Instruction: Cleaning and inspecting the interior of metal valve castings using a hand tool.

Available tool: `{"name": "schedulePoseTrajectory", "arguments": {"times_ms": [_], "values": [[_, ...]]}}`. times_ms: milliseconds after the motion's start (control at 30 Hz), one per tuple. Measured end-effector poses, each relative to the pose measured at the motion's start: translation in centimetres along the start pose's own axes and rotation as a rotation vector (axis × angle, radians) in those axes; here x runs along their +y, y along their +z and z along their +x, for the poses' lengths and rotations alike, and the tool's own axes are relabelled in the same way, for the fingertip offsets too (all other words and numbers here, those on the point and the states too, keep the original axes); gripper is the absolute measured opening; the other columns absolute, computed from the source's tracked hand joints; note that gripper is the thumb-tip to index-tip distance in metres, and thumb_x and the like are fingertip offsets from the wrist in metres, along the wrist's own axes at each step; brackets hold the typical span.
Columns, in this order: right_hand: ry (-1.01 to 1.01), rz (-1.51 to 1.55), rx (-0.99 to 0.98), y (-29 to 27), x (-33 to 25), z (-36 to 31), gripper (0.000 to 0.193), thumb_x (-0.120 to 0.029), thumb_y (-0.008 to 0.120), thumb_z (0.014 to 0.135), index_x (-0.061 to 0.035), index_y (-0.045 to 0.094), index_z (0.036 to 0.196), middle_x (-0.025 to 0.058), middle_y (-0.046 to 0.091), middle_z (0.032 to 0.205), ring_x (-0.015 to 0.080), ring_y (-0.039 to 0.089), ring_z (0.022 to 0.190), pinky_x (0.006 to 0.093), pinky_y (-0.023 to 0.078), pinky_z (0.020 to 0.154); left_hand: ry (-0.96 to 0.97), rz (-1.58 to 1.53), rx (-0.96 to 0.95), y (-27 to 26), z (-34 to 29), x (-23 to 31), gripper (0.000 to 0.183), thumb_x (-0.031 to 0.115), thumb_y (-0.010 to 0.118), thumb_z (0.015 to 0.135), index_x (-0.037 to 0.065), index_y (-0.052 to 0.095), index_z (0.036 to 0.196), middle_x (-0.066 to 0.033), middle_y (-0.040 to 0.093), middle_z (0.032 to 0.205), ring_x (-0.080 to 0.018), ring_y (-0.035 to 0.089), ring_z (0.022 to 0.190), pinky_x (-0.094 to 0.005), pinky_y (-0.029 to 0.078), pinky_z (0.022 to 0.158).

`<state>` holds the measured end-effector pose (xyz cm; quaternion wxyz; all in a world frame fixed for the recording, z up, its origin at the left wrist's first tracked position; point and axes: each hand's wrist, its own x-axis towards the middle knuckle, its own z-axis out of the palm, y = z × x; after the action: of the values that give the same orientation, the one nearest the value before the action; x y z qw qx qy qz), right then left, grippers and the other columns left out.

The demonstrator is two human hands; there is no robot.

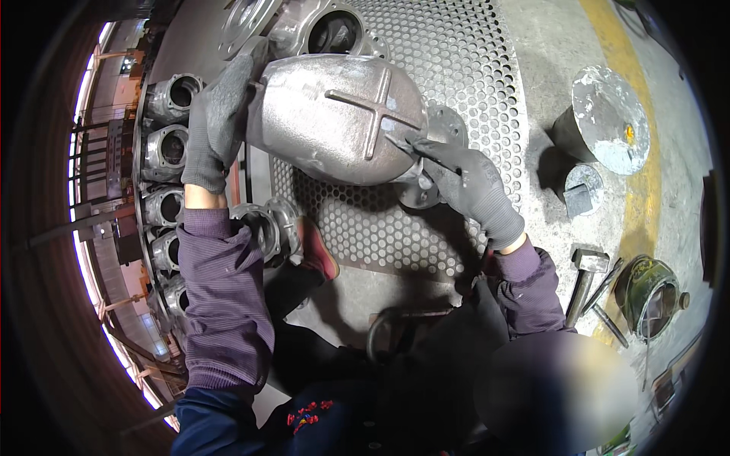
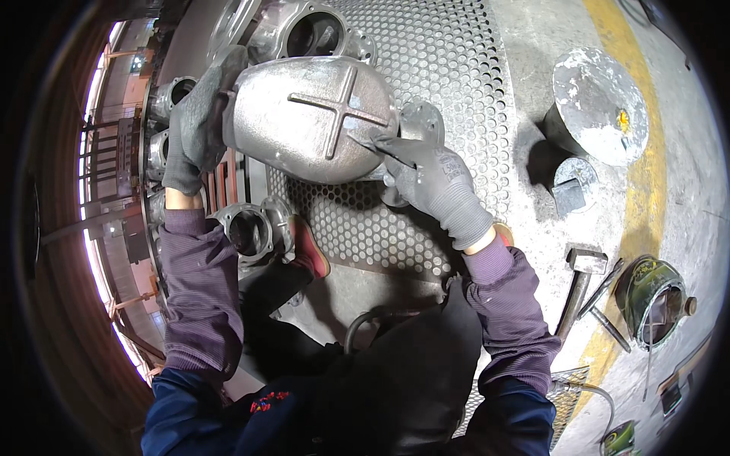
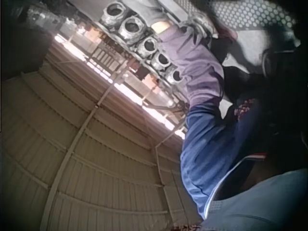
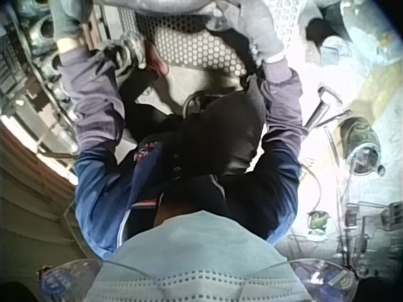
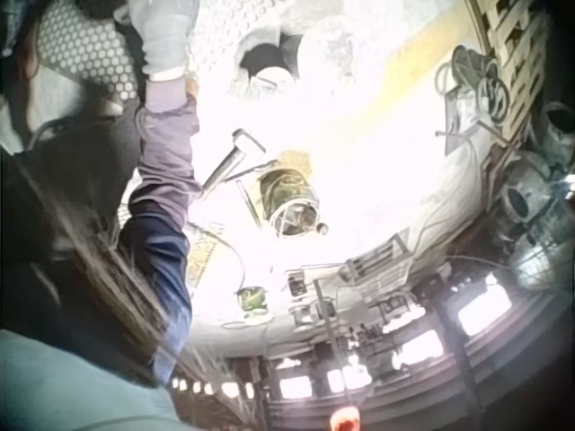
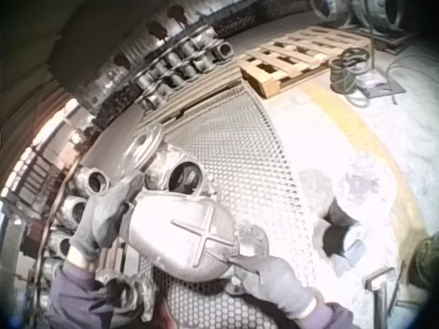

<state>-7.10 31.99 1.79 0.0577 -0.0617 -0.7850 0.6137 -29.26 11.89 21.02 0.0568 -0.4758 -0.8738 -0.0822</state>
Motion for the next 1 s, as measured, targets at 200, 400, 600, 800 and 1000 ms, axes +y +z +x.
{"name": "schedulePoseTrajectory", "arguments": {"times_ms": [200, 400, 600, 800, 1000], "values": [[-0.111, -0.047, 0.183, 0.3, -0.9, -0.3, 0.027, -0.015, 0.058, 0.086, -0.0055, 0.065, 0.110, 0.0182, 0.066, 0.098, 0.0346, 0.065, 0.082, 0.0368, 0.053, 0.072, 0.081, 0.158, -0.031, -0.3, 0.1, -0.1, 0.036, 0.008, 0.057, 0.086, 0.004, 0.056, 0.122, -0.0180, 0.063, 0.112, -0.0313, 0.063, 0.100, -0.0330, 0.051, 0.084], [0.076, -0.115, 0.185, 0.0, -0.6, 0.7, 0.024, -0.014, 0.059, 0.084, -0.0063, 0.067, 0.106, 0.0190, 0.066, 0.097, 0.0352, 0.065, 0.086, 0.0379, 0.052, 0.074, -0.073, -0.048, -0.005, -0.1, 0.1, 0.7, 0.036, 0.008, 0.055, 0.087, 0.005, 0.056, 0.123, -0.0173, 0.063, 0.111, -0.0308, 0.063, 0.100, -0.0340, 0.051, 0.083], [0.065, -0.233, 0.180, -0.2, 0.7, -1.9, 0.024, -0.014, 0.059, 0.086, -0.0054, 0.066, 0.107, 0.0190, 0.065, 0.103, 0.0346, 0.064, 0.093, 0.0388, 0.051, 0.079, 0.034, 0.091, -0.006, -0.7, 0.5, 2.3, 0.037, 0.010, 0.052, 0.089, 0.007, 0.054, 0.126, -0.0171, 0.064, 0.110, -0.0304, 0.064, 0.100, -0.0337, 0.050, 0.083], [-0.143, -0.195, 0.291, 0.9, 0.3, -0.6, 0.025, -0.012, 0.063, 0.082, -0.0041, 0.065, 0.105, 0.0159, 0.066, 0.100, 0.0349, 0.062, 0.095, 0.0377, 0.050, 0.084, 0.054, 0.127, -0.038, -0.5, 0.8, 2.0, 0.037, 0.009, 0.052, 0.089, 0.006, 0.054, 0.126, -0.0177, 0.063, 0.112, -0.0306, 0.063, 0.101, -0.0327, 0.050, 0.083], [-0.119, -0.185, 0.106, -0.6, 0.6, -0.6, 0.024, -0.016, 0.057, 0.085, -0.0053, 0.066, 0.104, 0.0179, 0.066, 0.093, 0.0343, 0.064, 0.088, 0.0391, 0.051, 0.078, 0.048, 0.103, -0.055, -0.3, 0.5, 2.1, 0.036, 0.008, 0.053, 0.089, 0.004, 0.055, 0.125, -0.0181, 0.063, 0.113, -0.0306, 0.063, 0.103, -0.0324, 0.050, 0.084]]}}
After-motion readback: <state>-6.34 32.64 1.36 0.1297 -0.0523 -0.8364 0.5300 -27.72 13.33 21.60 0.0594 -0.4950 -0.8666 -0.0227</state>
